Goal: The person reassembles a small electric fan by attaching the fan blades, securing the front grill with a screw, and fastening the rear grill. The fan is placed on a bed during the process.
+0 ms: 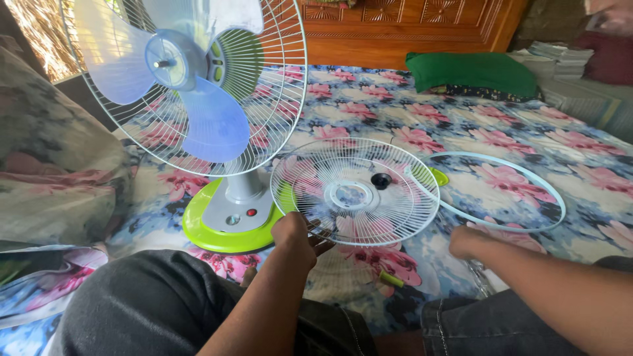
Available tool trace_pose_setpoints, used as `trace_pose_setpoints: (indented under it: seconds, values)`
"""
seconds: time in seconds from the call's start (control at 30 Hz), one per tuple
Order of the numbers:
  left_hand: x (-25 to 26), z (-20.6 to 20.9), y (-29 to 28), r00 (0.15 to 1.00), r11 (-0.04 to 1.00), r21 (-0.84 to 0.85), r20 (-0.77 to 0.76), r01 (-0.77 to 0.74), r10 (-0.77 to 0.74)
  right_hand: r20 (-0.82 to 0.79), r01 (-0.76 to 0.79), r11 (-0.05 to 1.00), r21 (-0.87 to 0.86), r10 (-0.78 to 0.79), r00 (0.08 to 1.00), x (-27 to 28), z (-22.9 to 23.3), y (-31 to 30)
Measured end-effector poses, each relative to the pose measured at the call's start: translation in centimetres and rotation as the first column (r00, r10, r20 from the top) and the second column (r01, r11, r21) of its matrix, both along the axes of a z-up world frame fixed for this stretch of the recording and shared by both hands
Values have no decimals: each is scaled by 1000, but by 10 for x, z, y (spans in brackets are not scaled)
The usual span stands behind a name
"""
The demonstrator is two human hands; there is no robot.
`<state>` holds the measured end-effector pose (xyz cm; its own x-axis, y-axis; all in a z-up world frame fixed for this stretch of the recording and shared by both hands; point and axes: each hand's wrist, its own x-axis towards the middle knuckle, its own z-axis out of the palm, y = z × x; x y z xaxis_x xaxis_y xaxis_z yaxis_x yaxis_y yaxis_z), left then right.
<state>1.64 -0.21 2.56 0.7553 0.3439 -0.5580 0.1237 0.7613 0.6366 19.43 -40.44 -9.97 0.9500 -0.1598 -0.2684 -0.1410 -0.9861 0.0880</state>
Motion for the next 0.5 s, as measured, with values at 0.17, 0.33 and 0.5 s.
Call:
trace_pose_setpoints:
  seconds: [0.17,0.33,0.5]
  values:
    - [14,-13,-1,996,996,24,-38,82,-81,237,188,858,479,-333,913,-19,40,16]
    - [35,-25,26,971,971,129,-157,203,-182,388,-204,569,797,-223,894,-57,81,56]
    - [44,-37,29,980,940,288,-121,185,-156,141,-331,732,595,311,940,-128,122,120]
